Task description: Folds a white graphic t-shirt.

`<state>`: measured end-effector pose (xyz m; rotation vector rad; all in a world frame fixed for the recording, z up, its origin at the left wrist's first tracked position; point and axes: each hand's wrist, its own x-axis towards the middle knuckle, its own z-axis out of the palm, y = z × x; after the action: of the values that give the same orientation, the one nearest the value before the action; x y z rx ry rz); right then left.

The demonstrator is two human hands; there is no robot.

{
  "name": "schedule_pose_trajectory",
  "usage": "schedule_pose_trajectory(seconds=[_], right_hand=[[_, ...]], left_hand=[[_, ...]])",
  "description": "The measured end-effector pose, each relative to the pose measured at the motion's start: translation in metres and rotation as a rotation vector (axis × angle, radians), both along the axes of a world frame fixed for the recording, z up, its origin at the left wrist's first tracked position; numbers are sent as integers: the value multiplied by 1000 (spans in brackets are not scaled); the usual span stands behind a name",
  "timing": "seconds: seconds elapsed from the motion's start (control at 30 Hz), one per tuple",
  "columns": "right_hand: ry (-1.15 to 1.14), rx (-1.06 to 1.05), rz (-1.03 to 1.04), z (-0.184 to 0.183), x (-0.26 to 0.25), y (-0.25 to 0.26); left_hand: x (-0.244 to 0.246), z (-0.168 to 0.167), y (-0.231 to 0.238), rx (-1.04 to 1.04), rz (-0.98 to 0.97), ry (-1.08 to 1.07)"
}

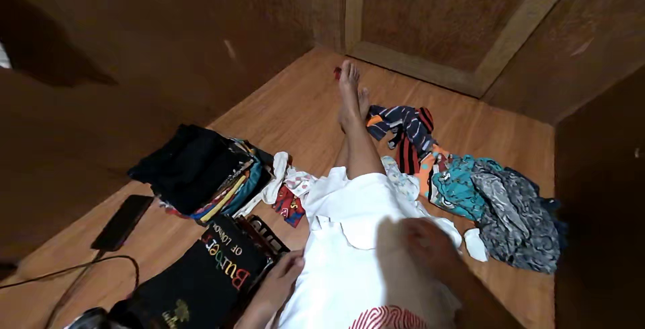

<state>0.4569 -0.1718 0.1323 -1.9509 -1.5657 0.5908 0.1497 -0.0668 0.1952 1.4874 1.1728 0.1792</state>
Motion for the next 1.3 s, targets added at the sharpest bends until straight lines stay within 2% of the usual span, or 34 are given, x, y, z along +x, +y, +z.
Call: schedule_pose_trajectory(seconds=[0.03,0.07,0.1,0.13,0.2,0.23,0.33,0.4,0.47,0.5,0.53,0.63,0.7,0.73,0.8,0.87,0.93,1.13,1.3], right_hand=[[28,-31,105,0,-24,23],[36,-74,187,-2,-44,46],[51,-150,242,-4,-60,66],[71,-234,278,-5,-72,83],[103,-412,324,-3,-82,108],[125,-428,326,-3,-81,114],[204,-163,314,0,-74,98],[190,-10,466,11,-71,74],[240,51,711,5,-64,52],[301,25,761,0,-57,44],[342,17,710,-3,-47,39],[367,1,149,6,-3,62],[407,29,-175,-11,29,99],[428,5,-249,-25,42,117],[455,-173,-303,-47,57,145],[404,-403,-249,-60,65,158],[342,-532,-151,-64,81,160],[523,-533,50,-20,135,118],[417,-575,130,-5,163,87]], left_hand=[[-13,-74,18,11,-6,-198],[-12,-119,36,-105,59,-259],[-3,-141,50,-224,148,-256],[5,-149,62,-301,221,-247],[11,-151,76,-343,324,-290],[10,-148,79,-338,370,-343],[-15,-137,73,-177,430,-631],[-43,-141,65,-29,325,-749],[-67,-145,56,37,210,-686],[-73,-145,52,44,199,-611],[-74,-143,50,51,217,-530],[-51,-137,63,38,324,-326],[-20,-137,82,3,356,-211],[-3,-139,94,-26,341,-161],[31,-149,116,-81,304,-94],[55,-164,131,-148,293,-18],[67,-172,141,-220,330,73],[66,-184,151,-284,287,155],[75,-190,146,-319,380,100]])
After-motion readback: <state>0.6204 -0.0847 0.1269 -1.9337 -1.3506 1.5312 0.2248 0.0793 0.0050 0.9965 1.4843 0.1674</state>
